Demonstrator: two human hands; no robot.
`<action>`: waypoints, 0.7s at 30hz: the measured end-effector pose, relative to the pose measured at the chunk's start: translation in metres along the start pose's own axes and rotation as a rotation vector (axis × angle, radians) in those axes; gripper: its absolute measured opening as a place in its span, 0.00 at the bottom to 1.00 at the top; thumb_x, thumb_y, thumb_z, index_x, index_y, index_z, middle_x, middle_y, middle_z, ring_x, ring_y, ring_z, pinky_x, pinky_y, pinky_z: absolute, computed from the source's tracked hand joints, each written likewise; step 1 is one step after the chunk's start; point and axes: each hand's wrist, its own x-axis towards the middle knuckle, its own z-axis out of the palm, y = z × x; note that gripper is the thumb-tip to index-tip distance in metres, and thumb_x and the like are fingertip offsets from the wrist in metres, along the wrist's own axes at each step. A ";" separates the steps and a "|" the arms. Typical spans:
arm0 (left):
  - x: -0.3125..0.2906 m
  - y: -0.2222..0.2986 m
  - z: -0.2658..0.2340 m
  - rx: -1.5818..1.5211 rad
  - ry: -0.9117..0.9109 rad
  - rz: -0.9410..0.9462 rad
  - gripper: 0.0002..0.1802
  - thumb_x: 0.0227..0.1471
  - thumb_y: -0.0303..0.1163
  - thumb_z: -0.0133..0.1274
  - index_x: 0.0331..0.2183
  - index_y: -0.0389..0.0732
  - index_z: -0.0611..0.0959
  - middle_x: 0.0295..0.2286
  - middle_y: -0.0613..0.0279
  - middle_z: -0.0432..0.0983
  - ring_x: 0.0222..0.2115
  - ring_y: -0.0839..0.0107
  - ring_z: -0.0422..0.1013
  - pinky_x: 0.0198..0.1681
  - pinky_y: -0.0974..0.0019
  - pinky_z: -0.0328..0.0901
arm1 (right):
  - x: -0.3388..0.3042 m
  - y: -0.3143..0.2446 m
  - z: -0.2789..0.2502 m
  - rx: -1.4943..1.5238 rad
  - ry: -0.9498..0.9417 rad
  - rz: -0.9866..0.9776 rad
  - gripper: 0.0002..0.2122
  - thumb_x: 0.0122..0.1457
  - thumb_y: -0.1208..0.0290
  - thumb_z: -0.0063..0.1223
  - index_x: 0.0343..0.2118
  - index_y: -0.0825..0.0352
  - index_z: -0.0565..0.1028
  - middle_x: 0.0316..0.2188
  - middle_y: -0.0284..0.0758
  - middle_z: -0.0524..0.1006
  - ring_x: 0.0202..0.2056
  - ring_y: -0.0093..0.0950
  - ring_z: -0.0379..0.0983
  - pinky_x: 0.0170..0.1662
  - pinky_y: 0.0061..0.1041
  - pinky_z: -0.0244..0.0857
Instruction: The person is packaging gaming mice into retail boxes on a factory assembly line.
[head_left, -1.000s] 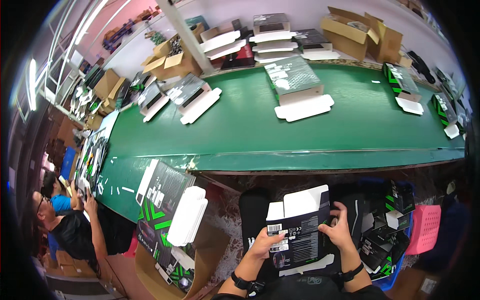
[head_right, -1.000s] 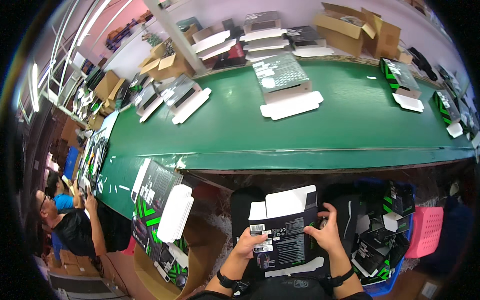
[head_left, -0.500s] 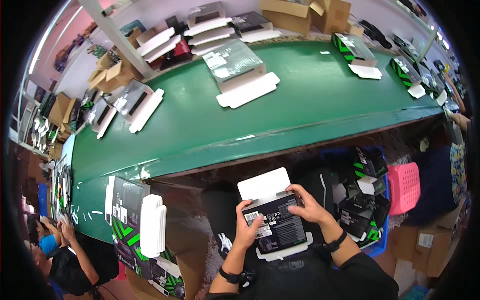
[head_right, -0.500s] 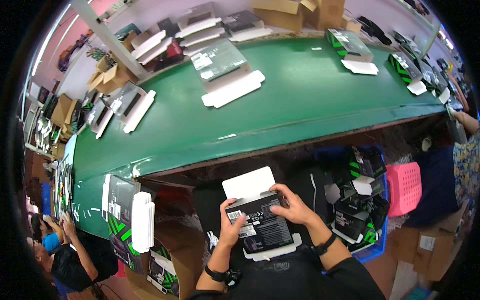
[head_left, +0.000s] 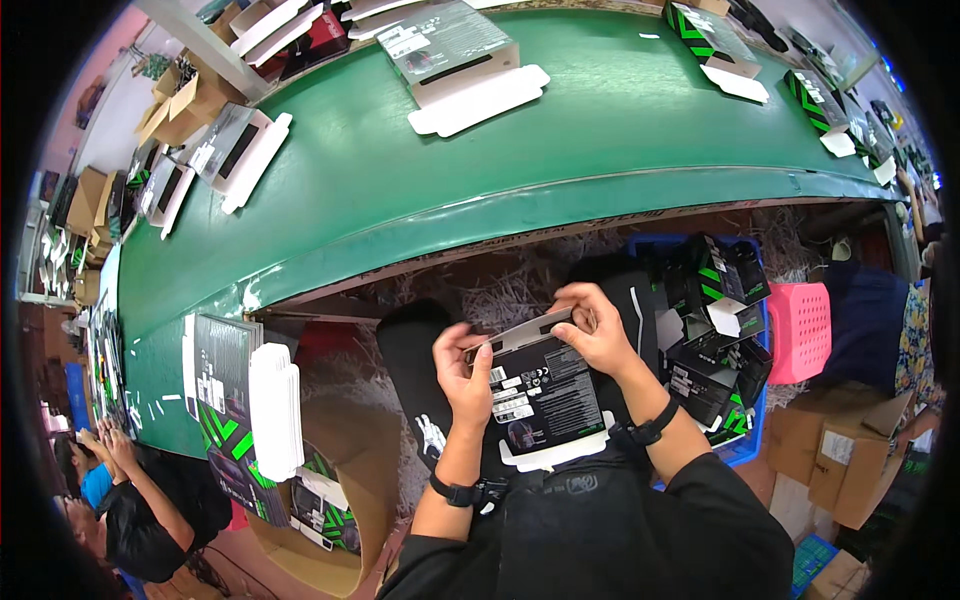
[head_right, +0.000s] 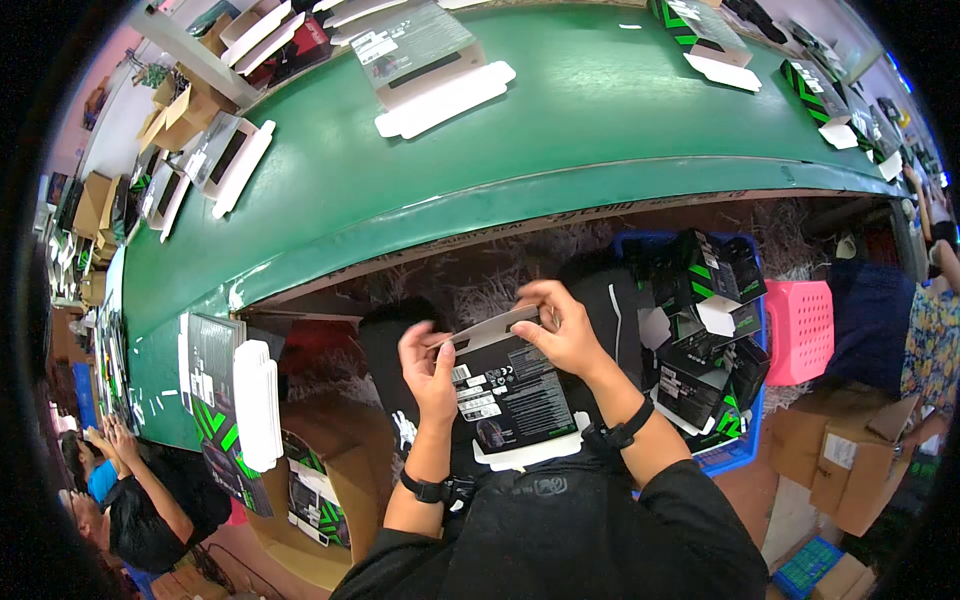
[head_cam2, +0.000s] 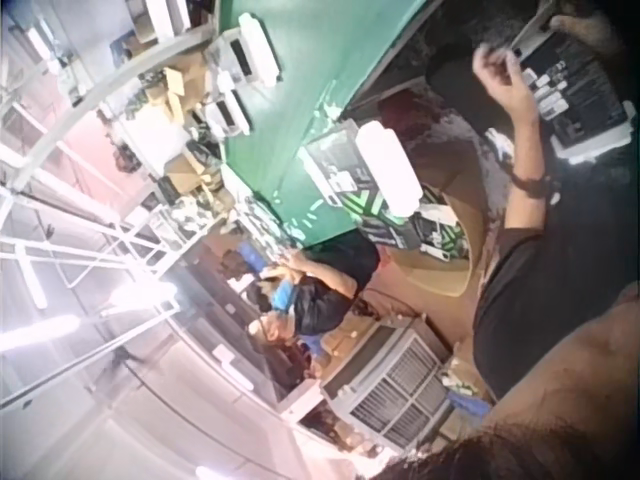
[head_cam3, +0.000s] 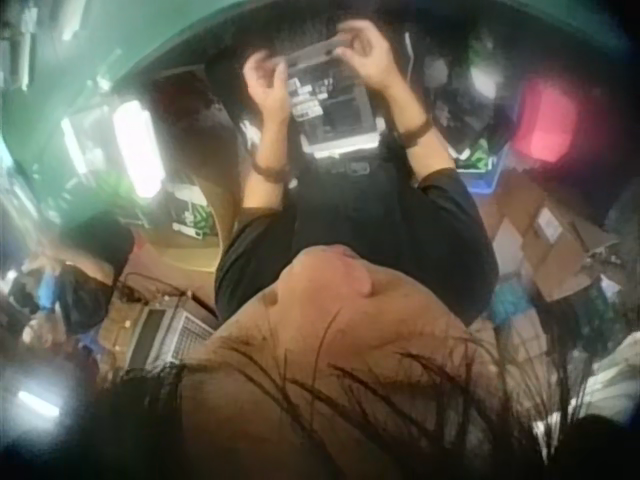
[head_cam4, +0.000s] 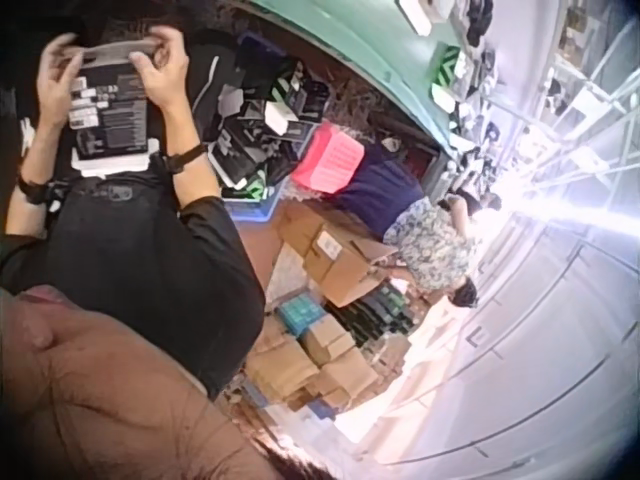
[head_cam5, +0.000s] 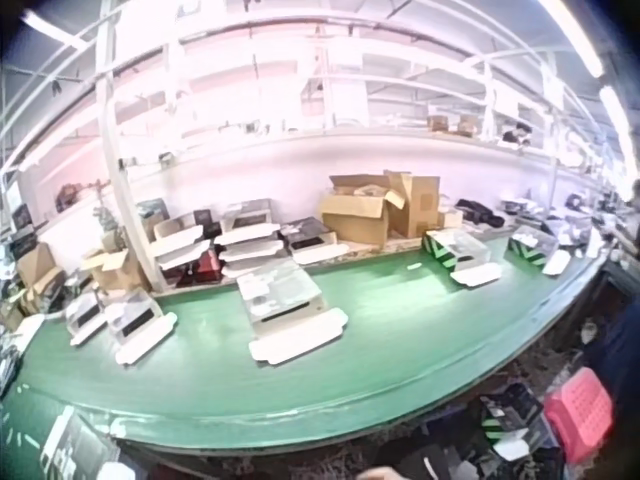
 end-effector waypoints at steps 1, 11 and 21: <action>0.000 -0.009 -0.013 0.076 -0.095 -0.023 0.15 0.60 0.26 0.54 0.48 0.37 0.72 0.38 0.62 0.74 0.38 0.78 0.67 0.44 0.74 0.62 | 0.003 0.009 -0.005 -0.058 -0.087 0.046 0.14 0.58 0.71 0.62 0.45 0.68 0.76 0.37 0.32 0.77 0.27 0.14 0.62 0.31 0.17 0.57; -0.002 0.000 -0.002 -0.058 0.023 -0.189 0.30 0.54 0.22 0.59 0.55 0.34 0.65 0.37 0.59 0.74 0.39 0.75 0.70 0.47 0.71 0.64 | 0.007 -0.015 0.011 -0.293 -0.047 0.328 0.08 0.58 0.68 0.63 0.34 0.69 0.81 0.23 0.26 0.76 0.25 0.13 0.67 0.28 0.18 0.60; -0.006 -0.024 -0.028 0.028 -0.179 -0.046 0.13 0.63 0.29 0.49 0.39 0.30 0.84 0.40 0.53 0.79 0.44 0.66 0.72 0.53 0.65 0.63 | -0.002 0.013 0.019 0.077 -0.045 0.291 0.09 0.63 0.74 0.53 0.38 0.73 0.81 0.35 0.36 0.83 0.35 0.21 0.76 0.41 0.21 0.69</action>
